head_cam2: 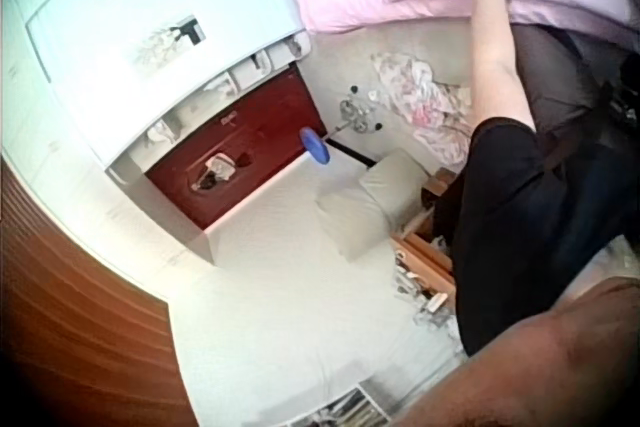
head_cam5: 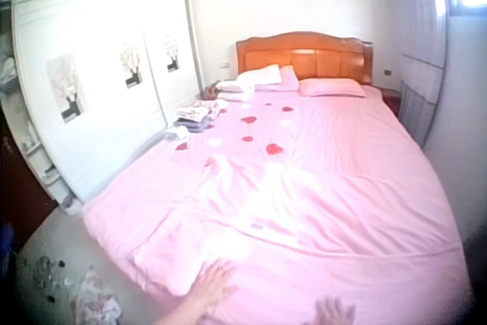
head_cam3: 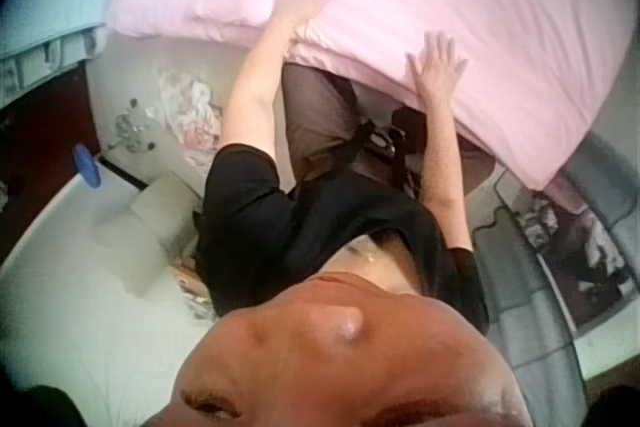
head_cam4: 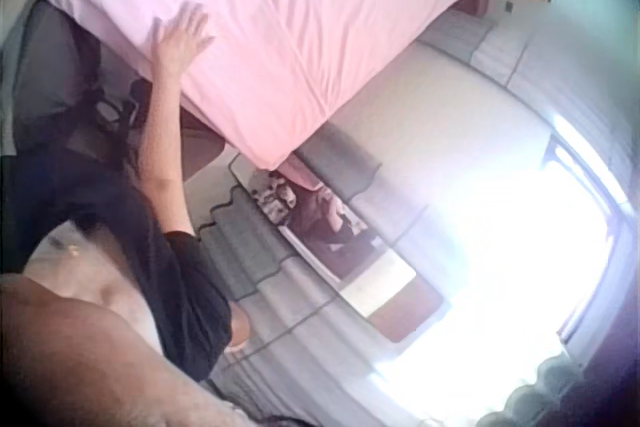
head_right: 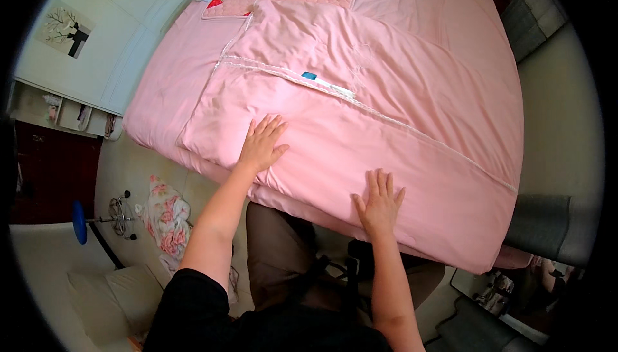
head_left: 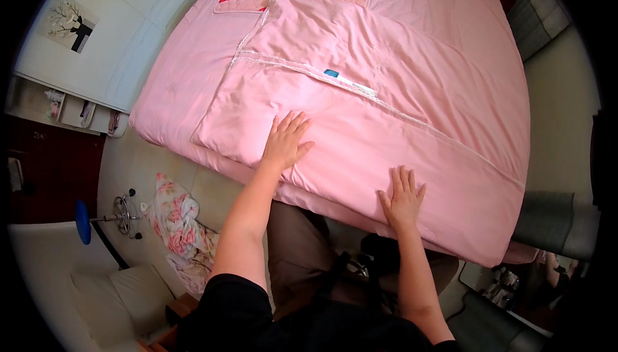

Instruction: The person folds a large pink duvet on a bed, repeatedly lifting, shaking, and aligning the edges to create a compact rectangular shape. The person smooths the fabric and adjusts the folds multiple times to ensure neatness.

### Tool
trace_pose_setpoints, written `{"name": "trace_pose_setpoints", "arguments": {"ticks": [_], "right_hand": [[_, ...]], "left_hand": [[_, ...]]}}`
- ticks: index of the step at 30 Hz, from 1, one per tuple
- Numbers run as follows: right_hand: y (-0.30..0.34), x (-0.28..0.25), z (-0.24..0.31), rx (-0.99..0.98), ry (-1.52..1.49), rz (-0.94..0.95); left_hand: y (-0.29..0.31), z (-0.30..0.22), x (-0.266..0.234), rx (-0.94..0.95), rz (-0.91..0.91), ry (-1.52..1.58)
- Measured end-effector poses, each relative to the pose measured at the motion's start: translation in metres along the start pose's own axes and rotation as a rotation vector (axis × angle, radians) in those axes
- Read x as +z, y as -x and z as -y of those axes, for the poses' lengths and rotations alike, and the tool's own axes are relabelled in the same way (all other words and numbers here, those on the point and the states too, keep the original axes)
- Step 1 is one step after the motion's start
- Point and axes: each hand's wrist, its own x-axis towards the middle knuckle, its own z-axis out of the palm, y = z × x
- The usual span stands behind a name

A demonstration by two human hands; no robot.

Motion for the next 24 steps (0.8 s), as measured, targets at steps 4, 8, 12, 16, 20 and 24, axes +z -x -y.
{"name": "trace_pose_setpoints", "arguments": {"ticks": [4, 8, 12, 16, 20, 24], "right_hand": [[-0.001, 0.003, -0.005, 0.058, 0.04, 0.039], [-0.002, 0.011, -0.013, 0.056, 0.061, 0.049], [-0.004, 0.013, -0.012, 0.045, 0.058, 0.037], [-0.02, 0.01, -0.014, 0.057, 0.071, 0.132], [-0.064, 0.022, -0.013, 0.009, 0.136, 0.143], [-0.113, 0.043, -0.004, 0.02, 0.142, 0.124]], "left_hand": [[0.0, 0.028, -0.002, 0.0, -0.018, 0.065], [-0.001, 0.056, -0.011, -0.21, 0.007, -0.105], [0.001, 0.103, -0.02, -0.407, 0.153, -0.045], [0.009, 0.147, -0.012, -0.525, 0.19, -0.098], [-0.001, 0.166, -0.006, -0.534, 0.228, -0.197], [-0.044, 0.154, -0.015, -0.402, 0.14, -0.185]]}}
